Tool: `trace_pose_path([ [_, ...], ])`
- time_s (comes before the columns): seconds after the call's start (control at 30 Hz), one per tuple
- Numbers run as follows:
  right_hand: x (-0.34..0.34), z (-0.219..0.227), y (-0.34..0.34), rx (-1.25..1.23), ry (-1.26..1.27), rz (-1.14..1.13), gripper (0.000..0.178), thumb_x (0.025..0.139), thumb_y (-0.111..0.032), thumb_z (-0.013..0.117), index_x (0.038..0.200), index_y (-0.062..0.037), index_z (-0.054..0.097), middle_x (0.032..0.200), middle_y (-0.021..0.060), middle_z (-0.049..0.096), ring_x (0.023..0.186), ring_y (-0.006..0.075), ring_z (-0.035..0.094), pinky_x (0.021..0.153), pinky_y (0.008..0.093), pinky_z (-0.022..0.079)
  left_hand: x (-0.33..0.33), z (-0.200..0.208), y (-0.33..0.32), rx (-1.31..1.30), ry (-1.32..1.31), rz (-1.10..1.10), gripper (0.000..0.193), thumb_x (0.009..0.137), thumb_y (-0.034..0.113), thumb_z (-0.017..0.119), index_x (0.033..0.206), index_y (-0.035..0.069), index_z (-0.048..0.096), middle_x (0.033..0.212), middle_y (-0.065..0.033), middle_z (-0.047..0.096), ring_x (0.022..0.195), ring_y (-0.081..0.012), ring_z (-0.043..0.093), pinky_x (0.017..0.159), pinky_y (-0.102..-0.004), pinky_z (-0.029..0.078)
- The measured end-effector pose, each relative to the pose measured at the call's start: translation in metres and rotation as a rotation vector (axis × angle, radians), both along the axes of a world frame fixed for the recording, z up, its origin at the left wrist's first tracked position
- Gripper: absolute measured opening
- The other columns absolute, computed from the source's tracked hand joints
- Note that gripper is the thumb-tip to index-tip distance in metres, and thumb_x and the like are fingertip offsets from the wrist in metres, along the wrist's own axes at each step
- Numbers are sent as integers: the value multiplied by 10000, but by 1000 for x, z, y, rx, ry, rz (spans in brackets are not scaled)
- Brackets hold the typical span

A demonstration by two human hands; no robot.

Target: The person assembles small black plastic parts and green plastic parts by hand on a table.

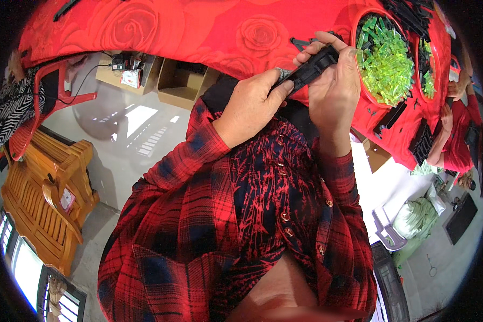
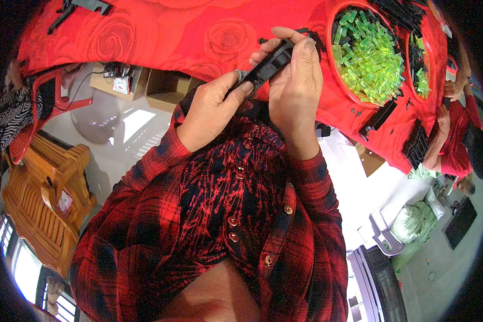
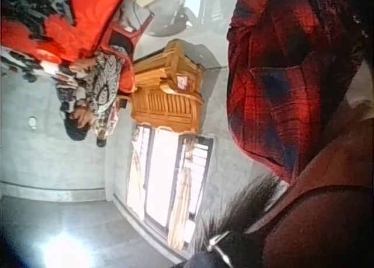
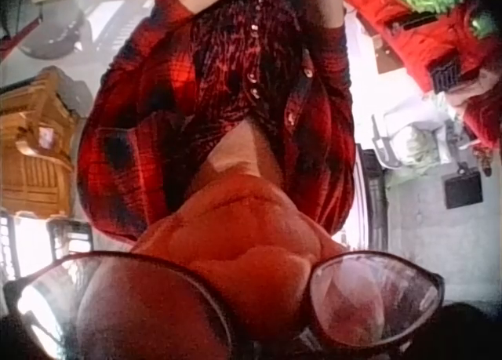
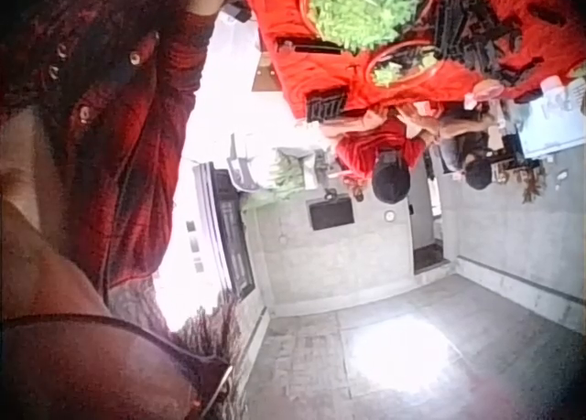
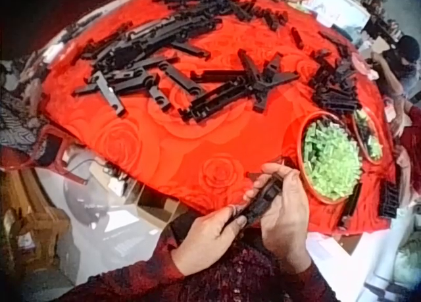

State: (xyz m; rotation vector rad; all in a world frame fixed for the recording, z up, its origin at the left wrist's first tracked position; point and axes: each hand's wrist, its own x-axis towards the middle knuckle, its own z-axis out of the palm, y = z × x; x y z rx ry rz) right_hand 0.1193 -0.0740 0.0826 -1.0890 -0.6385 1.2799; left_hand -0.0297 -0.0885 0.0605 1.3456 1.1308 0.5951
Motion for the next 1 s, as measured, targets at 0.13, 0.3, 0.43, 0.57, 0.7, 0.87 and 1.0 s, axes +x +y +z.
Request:
trace_pose_path([
  [0.13,-8,4,-1,5,-22,-19,477,1072,-414,339,1207,17,496,953,113,582,858,203,603,828,348,513,6,-5,-5,-33,-140,164,167,958,151,615,976,-12,582,741,-105,645,637,-180,603,606,-329,475],
  [0.3,-13,10,-1,12,-41,-17,452,1073,-410,331,1196,-8,500,930,97,571,833,187,587,795,323,497,9,-17,-9,-54,-262,235,180,948,132,639,1030,-19,587,747,-68,643,651,-123,571,612,-298,474],
  [0.43,-12,7,-2,-6,-44,-23,469,1070,-393,335,1206,22,505,935,91,572,845,199,587,823,357,511,5,-4,-9,-62,-213,194,187,944,146,648,1020,-20,604,730,-66,630,635,-115,555,597,-294,465],
  [0.57,-14,6,-1,-9,-7,-39,417,1066,-365,340,1151,2,518,915,85,568,826,200,581,803,359,509,1,-3,-10,30,-91,174,177,944,156,647,994,-12,629,697,-65,615,616,-104,544,578,-289,454],
  [0.7,-15,6,-1,-23,-15,-45,379,1062,-346,341,1103,-14,517,902,84,557,811,201,572,785,358,505,0,2,-9,-46,-114,191,177,945,165,643,974,-10,643,665,-62,598,597,-96,539,561,-276,441],
  [0.87,-12,2,-4,-43,-5,-28,318,1051,-314,354,1047,-34,504,849,79,543,770,193,565,744,347,493,0,6,-14,-150,-151,186,166,943,145,637,955,-20,639,682,-50,612,605,-78,551,566,-262,443],
  [1.0,-10,-4,-10,-99,-90,-7,275,1061,-280,365,1038,-45,506,822,80,541,762,181,570,733,333,490,3,-4,-17,-305,-304,181,160,958,140,621,988,-17,628,753,-25,643,629,-64,561,575,-248,453],
])
